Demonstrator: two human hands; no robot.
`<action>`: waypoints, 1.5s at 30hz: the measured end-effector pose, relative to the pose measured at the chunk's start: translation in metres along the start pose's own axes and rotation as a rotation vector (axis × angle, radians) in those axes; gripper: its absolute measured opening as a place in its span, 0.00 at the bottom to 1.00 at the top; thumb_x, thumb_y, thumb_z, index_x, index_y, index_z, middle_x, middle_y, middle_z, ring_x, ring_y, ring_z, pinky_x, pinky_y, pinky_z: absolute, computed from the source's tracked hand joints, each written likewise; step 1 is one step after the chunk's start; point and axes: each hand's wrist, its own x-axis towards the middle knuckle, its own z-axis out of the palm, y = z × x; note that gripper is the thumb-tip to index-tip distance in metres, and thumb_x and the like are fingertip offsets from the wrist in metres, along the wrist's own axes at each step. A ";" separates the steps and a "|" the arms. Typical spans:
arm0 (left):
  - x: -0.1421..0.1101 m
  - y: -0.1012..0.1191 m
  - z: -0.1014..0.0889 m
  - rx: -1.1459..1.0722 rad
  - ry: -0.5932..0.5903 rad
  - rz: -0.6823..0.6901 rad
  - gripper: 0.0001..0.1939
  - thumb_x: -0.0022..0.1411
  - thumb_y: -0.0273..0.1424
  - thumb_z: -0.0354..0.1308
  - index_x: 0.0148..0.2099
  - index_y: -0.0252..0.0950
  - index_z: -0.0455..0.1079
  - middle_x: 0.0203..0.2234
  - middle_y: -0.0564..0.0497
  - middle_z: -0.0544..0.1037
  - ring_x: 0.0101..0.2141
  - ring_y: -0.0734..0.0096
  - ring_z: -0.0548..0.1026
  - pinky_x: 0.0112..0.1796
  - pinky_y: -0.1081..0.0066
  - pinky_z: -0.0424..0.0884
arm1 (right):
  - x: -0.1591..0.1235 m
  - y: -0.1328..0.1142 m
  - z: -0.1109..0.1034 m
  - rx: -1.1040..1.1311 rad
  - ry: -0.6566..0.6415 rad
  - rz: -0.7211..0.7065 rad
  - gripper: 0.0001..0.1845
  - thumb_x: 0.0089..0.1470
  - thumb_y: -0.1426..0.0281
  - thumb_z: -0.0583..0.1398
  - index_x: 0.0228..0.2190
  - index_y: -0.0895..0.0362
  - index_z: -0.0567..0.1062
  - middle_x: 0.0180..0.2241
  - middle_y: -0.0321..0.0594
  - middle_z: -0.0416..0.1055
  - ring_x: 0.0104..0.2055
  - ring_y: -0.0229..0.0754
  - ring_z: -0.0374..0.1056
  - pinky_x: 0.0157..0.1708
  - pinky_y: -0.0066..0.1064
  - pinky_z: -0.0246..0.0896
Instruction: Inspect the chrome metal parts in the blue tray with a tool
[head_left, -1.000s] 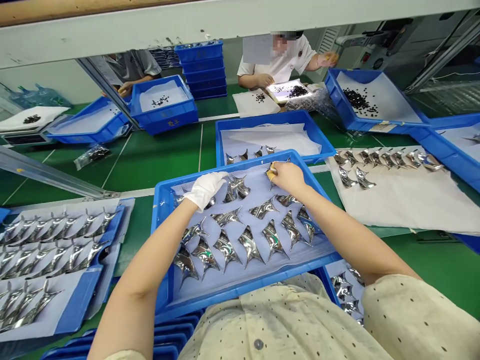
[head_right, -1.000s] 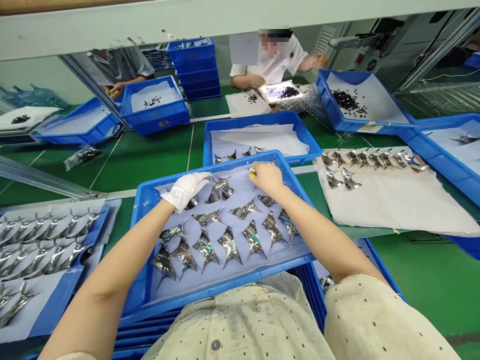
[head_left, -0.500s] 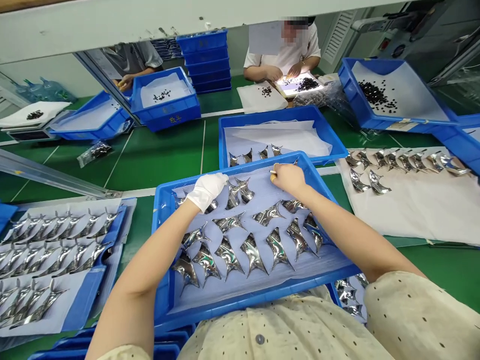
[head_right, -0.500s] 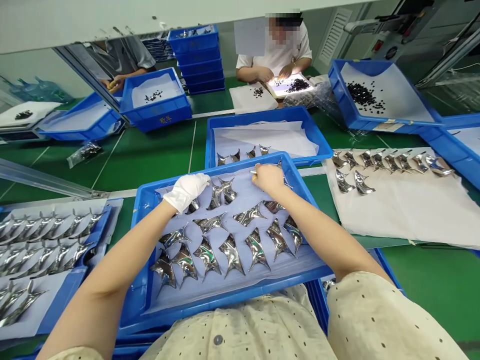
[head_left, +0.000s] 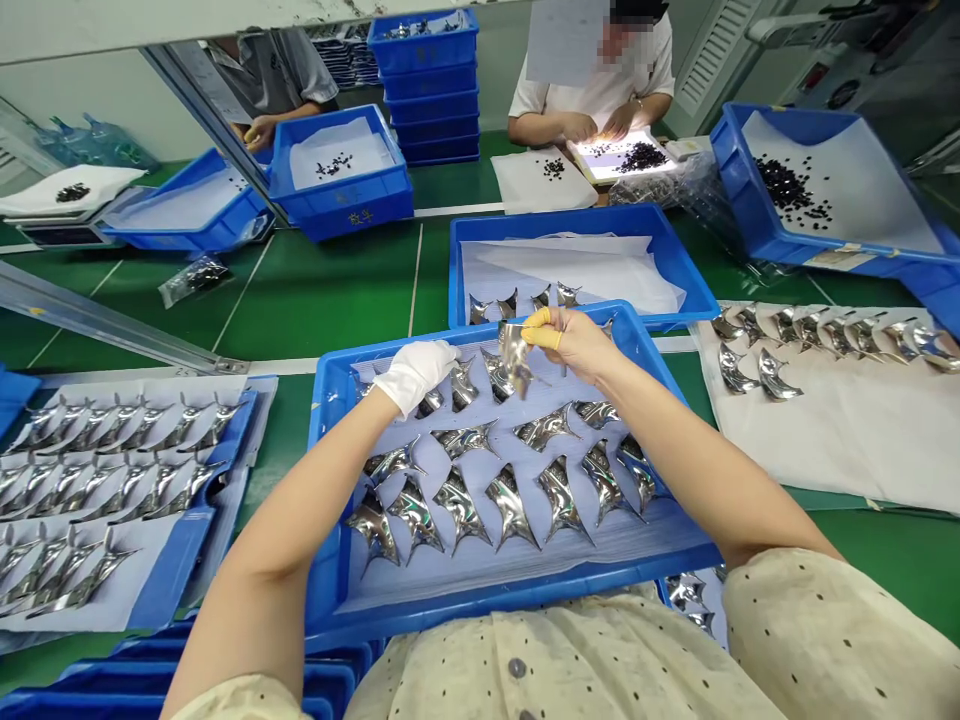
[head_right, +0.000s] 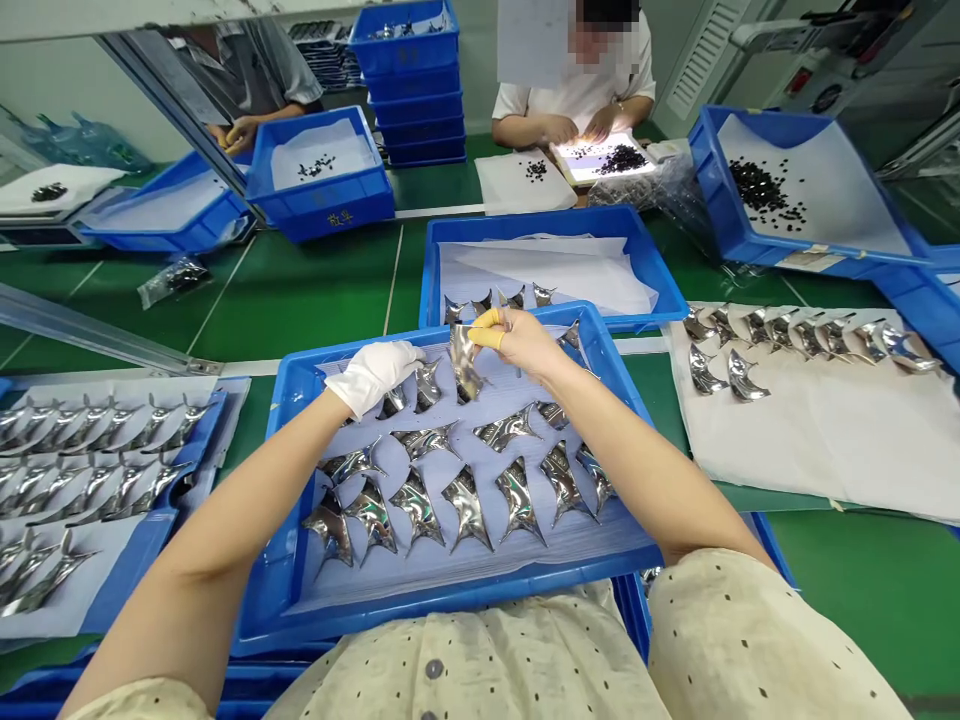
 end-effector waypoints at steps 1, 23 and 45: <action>-0.003 -0.001 -0.003 -0.056 0.021 -0.019 0.13 0.70 0.31 0.55 0.50 0.39 0.79 0.44 0.44 0.83 0.45 0.58 0.81 0.48 0.65 0.73 | 0.002 0.000 0.005 0.099 -0.046 0.024 0.15 0.45 0.62 0.70 0.28 0.55 0.71 0.24 0.32 0.73 0.18 0.28 0.45 0.20 0.27 0.36; -0.089 0.069 -0.023 -1.959 0.562 -0.031 0.22 0.47 0.42 0.80 0.36 0.36 0.76 0.25 0.54 0.75 0.25 0.76 0.68 0.31 0.72 0.68 | -0.038 0.003 0.123 0.586 0.105 -0.082 0.27 0.33 0.59 0.79 0.30 0.53 0.72 0.29 0.30 0.73 0.22 0.30 0.54 0.19 0.24 0.46; -0.110 0.046 -0.020 -0.263 1.040 0.292 0.07 0.73 0.30 0.58 0.47 0.38 0.77 0.34 0.49 0.83 0.34 0.70 0.80 0.37 0.73 0.76 | -0.022 0.026 0.099 0.114 0.015 -0.413 0.19 0.55 0.49 0.70 0.34 0.53 0.81 0.35 0.40 0.77 0.35 0.42 0.70 0.38 0.35 0.69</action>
